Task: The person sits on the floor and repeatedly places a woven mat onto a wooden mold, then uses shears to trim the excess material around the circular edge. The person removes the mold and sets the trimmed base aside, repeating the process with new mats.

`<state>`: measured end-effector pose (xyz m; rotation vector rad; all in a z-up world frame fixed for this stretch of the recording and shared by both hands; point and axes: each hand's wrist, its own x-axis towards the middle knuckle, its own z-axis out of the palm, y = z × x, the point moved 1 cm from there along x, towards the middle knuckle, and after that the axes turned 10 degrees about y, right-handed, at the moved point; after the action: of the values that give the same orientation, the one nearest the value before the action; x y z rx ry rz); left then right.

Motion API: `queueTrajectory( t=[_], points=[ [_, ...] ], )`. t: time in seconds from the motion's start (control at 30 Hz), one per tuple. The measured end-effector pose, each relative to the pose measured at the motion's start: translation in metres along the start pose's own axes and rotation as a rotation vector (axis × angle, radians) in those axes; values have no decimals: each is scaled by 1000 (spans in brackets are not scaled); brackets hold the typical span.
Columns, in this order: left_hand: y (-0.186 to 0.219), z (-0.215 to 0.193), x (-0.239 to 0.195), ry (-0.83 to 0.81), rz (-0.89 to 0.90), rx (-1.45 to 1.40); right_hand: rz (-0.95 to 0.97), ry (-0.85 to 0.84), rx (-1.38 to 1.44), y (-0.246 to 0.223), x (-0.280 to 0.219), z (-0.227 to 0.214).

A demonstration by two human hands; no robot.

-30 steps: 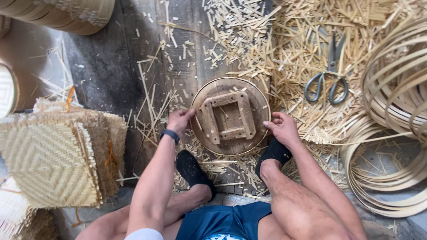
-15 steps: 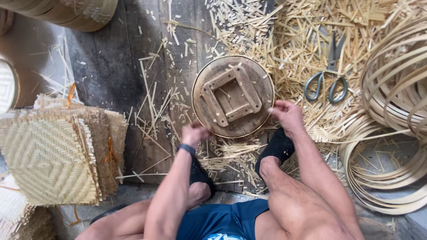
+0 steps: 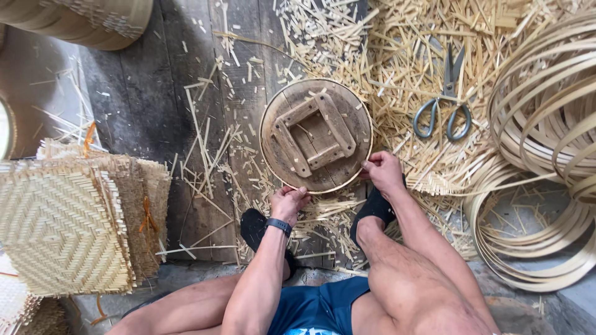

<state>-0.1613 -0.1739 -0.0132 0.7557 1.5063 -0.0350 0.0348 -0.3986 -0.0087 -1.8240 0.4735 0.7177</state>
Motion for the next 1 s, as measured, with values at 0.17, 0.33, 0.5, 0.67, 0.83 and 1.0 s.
queueTrajectory(
  t=[0.17, 0.33, 0.5, 0.67, 0.83, 1.0],
  points=[
    [57, 5, -47, -7, 196, 168, -525, 134, -317, -103, -43, -1],
    [134, 14, -126, 124, 1048, 552, -456, -374, 26, -182, -85, 43],
    [163, 35, -176, -100, 1506, 434, -100, -507, 660, -199, -93, 59],
    [164, 21, -130, 20, 1037, 255, 82, -367, 668, -165, -85, 6],
    [174, -39, -31, 329, 793, 637, 109, -312, 655, -97, -97, -44],
    [144, -69, 24, 89, -83, 373, 114, -348, 713, -47, -91, -60]
  ],
)
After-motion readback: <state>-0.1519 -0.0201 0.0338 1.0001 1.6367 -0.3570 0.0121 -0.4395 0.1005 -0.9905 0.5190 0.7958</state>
